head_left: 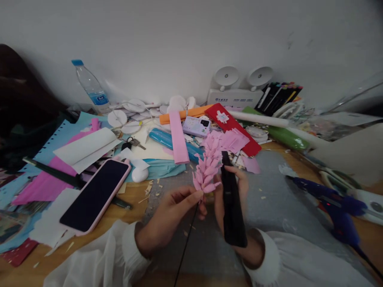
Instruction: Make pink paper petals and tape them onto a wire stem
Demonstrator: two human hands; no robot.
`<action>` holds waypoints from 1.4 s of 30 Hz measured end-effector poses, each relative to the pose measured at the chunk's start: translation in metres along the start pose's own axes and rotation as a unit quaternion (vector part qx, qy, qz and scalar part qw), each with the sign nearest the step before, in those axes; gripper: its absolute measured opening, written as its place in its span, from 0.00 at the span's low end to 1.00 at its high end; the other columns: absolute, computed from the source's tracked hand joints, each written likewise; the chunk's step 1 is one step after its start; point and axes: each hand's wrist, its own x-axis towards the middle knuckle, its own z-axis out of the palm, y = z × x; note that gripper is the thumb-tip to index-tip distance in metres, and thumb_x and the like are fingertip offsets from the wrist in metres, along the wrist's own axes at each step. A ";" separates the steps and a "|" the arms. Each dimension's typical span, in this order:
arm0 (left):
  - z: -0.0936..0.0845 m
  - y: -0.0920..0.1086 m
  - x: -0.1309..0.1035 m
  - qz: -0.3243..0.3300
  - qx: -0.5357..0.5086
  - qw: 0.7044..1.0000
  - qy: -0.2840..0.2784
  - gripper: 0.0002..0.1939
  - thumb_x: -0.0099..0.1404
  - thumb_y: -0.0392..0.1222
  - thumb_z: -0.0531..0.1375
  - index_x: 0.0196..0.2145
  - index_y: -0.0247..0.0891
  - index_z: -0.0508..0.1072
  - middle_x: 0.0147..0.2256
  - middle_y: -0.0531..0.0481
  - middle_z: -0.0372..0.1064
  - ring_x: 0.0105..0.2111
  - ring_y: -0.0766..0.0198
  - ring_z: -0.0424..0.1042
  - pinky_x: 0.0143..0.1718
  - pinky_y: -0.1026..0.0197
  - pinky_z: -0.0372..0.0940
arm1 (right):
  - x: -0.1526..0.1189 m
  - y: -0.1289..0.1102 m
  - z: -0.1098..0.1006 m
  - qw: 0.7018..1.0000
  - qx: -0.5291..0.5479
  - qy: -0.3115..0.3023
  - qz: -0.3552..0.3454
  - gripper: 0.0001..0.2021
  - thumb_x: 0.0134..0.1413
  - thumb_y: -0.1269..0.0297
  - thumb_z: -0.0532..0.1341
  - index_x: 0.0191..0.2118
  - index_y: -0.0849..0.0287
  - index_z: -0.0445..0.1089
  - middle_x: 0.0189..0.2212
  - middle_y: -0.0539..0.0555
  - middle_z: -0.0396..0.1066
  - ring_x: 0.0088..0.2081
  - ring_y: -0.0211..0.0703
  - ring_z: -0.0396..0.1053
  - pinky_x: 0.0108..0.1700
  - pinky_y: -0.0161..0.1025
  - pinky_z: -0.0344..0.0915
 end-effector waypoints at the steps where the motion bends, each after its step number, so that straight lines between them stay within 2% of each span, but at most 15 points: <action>1: -0.001 0.001 -0.001 0.002 0.030 1.000 0.004 0.12 0.63 0.44 0.60 0.27 0.34 0.75 0.25 0.51 0.69 0.26 0.67 0.67 0.32 0.64 0.61 | 0.002 -0.001 -0.002 1.000 -0.010 0.026 -0.007 0.11 0.60 0.65 0.52 0.48 0.49 0.52 0.34 0.49 0.57 0.25 0.38 0.60 0.25 0.38 0.62; 4: -0.002 0.006 -0.002 0.026 0.125 0.991 0.032 0.14 0.61 0.45 0.61 0.23 0.34 0.73 0.22 0.52 0.67 0.24 0.68 0.63 0.28 0.66 0.58 | 0.007 -0.011 -0.010 0.995 -0.037 0.095 -0.019 0.09 0.56 0.65 0.57 0.43 0.52 0.58 0.33 0.49 0.57 0.28 0.41 0.61 0.31 0.41 0.63; 7: 0.000 0.012 -0.004 0.048 0.191 0.979 0.057 0.14 0.59 0.46 0.63 0.21 0.34 0.72 0.21 0.54 0.64 0.24 0.69 0.61 0.26 0.66 0.56 | 0.007 -0.021 -0.022 0.996 -0.036 0.084 -0.016 0.08 0.56 0.62 0.56 0.42 0.54 0.62 0.32 0.51 0.61 0.27 0.41 0.61 0.30 0.42 0.62; 10: 0.001 0.014 -0.005 0.051 0.208 0.975 0.064 0.15 0.59 0.46 0.62 0.21 0.34 0.71 0.20 0.54 0.63 0.23 0.69 0.59 0.25 0.66 0.54 | 0.007 -0.025 -0.031 0.995 -0.039 0.084 -0.027 0.09 0.57 0.61 0.55 0.44 0.55 0.63 0.32 0.52 0.64 0.28 0.42 0.63 0.31 0.42 0.62; 13: -0.001 0.012 -0.004 0.062 0.197 0.975 0.086 0.14 0.60 0.46 0.61 0.23 0.34 0.72 0.23 0.53 0.65 0.26 0.68 0.62 0.28 0.67 0.57 | 0.010 -0.022 -0.034 0.994 -0.062 0.087 -0.023 0.10 0.56 0.62 0.56 0.45 0.55 0.63 0.32 0.52 0.65 0.31 0.43 0.64 0.33 0.42 0.62; 18: -0.008 0.003 -0.002 0.041 0.118 0.987 0.098 0.09 0.62 0.44 0.61 0.31 0.35 0.76 0.31 0.51 0.71 0.35 0.65 0.67 0.40 0.65 0.62 | 0.013 -0.013 -0.029 0.999 -0.020 0.041 0.027 0.10 0.55 0.62 0.58 0.43 0.55 0.65 0.28 0.49 0.64 0.26 0.40 0.62 0.27 0.39 0.60; 21: -0.010 0.003 -0.002 0.002 0.032 0.996 0.079 0.08 0.63 0.43 0.61 0.34 0.36 0.77 0.34 0.50 0.72 0.38 0.63 0.69 0.44 0.61 0.64 | 0.011 -0.018 -0.030 0.998 0.037 0.052 0.011 0.10 0.52 0.65 0.60 0.42 0.54 0.66 0.26 0.47 0.66 0.26 0.40 0.63 0.28 0.39 0.60; 24: -0.008 0.008 -0.004 -0.034 -0.030 0.997 0.060 0.09 0.63 0.43 0.61 0.35 0.35 0.77 0.35 0.48 0.73 0.39 0.61 0.71 0.46 0.57 0.65 | 0.008 -0.032 -0.034 0.993 0.106 0.051 0.002 0.15 0.49 0.70 0.60 0.45 0.52 0.64 0.28 0.48 0.69 0.29 0.43 0.66 0.35 0.44 0.62; 26: -0.007 0.011 -0.006 -0.032 -0.028 0.997 0.062 0.09 0.62 0.43 0.62 0.34 0.35 0.77 0.35 0.47 0.73 0.40 0.60 0.70 0.47 0.57 0.64 | 0.004 -0.040 -0.036 0.991 0.125 0.037 -0.003 0.17 0.47 0.72 0.59 0.45 0.51 0.63 0.30 0.48 0.71 0.33 0.45 0.68 0.39 0.47 0.63; 28: -0.007 0.012 -0.006 -0.020 0.013 0.997 0.068 0.09 0.62 0.44 0.62 0.34 0.36 0.77 0.34 0.48 0.73 0.40 0.61 0.69 0.46 0.60 0.62 | -0.001 -0.043 -0.036 0.990 0.138 0.029 0.004 0.17 0.46 0.74 0.60 0.43 0.50 0.63 0.28 0.46 0.70 0.31 0.44 0.68 0.39 0.45 0.64; 32: -0.010 0.011 -0.005 0.004 0.101 0.993 0.054 0.09 0.64 0.44 0.59 0.33 0.38 0.76 0.32 0.52 0.70 0.37 0.65 0.67 0.42 0.64 0.60 | -0.010 -0.033 -0.030 0.982 0.183 0.006 0.045 0.13 0.49 0.73 0.62 0.38 0.48 0.63 0.21 0.42 0.66 0.22 0.38 0.64 0.27 0.37 0.63; 36: -0.015 0.008 0.000 0.058 0.140 0.986 0.069 0.08 0.65 0.43 0.59 0.31 0.38 0.75 0.32 0.53 0.69 0.37 0.65 0.65 0.43 0.65 0.59 | -0.012 -0.020 -0.024 0.970 0.231 -0.016 0.077 0.11 0.51 0.69 0.62 0.39 0.47 0.62 0.21 0.43 0.67 0.22 0.37 0.64 0.23 0.33 0.60; 39: -0.018 0.005 0.001 0.055 0.103 0.989 0.087 0.08 0.65 0.43 0.58 0.32 0.38 0.75 0.33 0.53 0.70 0.38 0.65 0.66 0.44 0.64 0.59 | -0.012 -0.018 -0.023 0.970 0.210 -0.008 0.122 0.15 0.49 0.73 0.61 0.42 0.49 0.64 0.25 0.45 0.69 0.26 0.36 0.65 0.29 0.34 0.63; 42: -0.016 0.004 0.001 0.025 0.017 0.996 0.084 0.07 0.65 0.41 0.59 0.35 0.37 0.76 0.36 0.51 0.72 0.40 0.64 0.68 0.48 0.61 0.60 | -0.013 -0.020 -0.024 0.976 0.187 -0.013 0.113 0.13 0.49 0.72 0.59 0.42 0.51 0.65 0.27 0.46 0.69 0.27 0.37 0.66 0.30 0.35 0.64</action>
